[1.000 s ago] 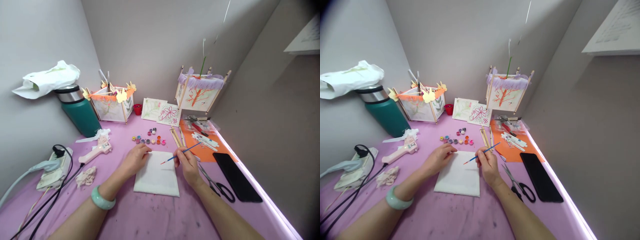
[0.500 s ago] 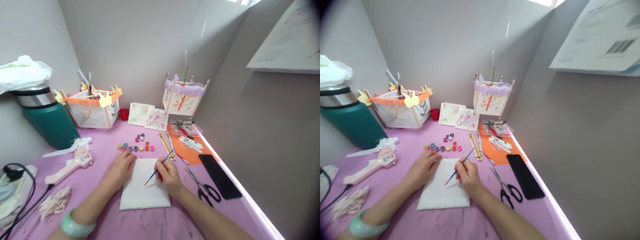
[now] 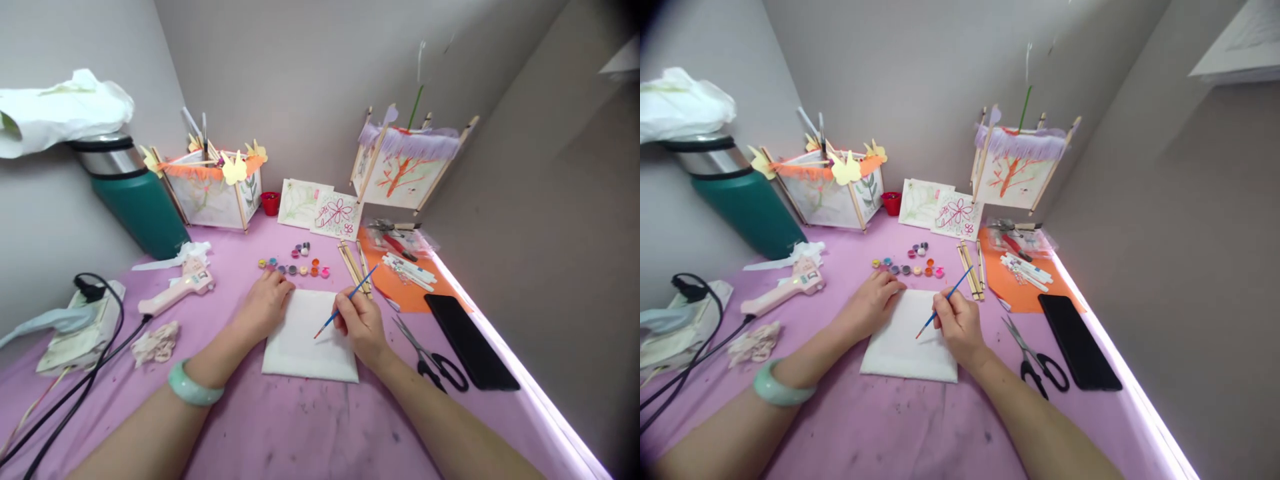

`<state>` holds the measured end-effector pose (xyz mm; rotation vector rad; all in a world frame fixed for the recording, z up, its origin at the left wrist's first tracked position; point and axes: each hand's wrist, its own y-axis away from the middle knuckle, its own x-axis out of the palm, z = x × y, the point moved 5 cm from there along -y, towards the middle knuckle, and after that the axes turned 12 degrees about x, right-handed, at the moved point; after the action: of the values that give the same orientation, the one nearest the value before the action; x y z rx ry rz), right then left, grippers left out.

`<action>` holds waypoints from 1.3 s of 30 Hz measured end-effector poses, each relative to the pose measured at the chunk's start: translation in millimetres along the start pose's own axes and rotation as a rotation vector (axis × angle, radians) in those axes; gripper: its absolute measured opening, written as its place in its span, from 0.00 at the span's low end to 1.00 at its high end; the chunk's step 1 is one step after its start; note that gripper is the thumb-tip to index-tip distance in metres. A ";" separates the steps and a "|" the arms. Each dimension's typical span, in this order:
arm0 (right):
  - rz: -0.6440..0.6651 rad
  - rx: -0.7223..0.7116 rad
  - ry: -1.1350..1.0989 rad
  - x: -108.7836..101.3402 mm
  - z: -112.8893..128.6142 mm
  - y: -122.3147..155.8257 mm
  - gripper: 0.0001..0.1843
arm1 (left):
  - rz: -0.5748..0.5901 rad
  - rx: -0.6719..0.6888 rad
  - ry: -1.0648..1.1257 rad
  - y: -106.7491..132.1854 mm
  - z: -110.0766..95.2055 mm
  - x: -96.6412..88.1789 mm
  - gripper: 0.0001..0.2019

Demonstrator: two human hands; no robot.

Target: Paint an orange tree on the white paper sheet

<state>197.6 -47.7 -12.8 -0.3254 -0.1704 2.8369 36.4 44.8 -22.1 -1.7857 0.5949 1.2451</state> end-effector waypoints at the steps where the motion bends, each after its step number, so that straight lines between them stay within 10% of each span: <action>1: 0.018 -0.016 0.023 1.7 1.5 0.7 0.16 | 0.009 -0.006 -0.002 -0.1 -0.1 -0.2 0.13; 39: 0.111 -0.004 0.090 17.4 1.0 4.4 0.16 | -0.021 -0.111 0.173 2.3 16.0 5.3 0.14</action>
<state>179.9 -46.9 -16.0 -0.4762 -0.1444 2.9239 28.6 57.6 -30.1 -2.0016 0.6118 1.1363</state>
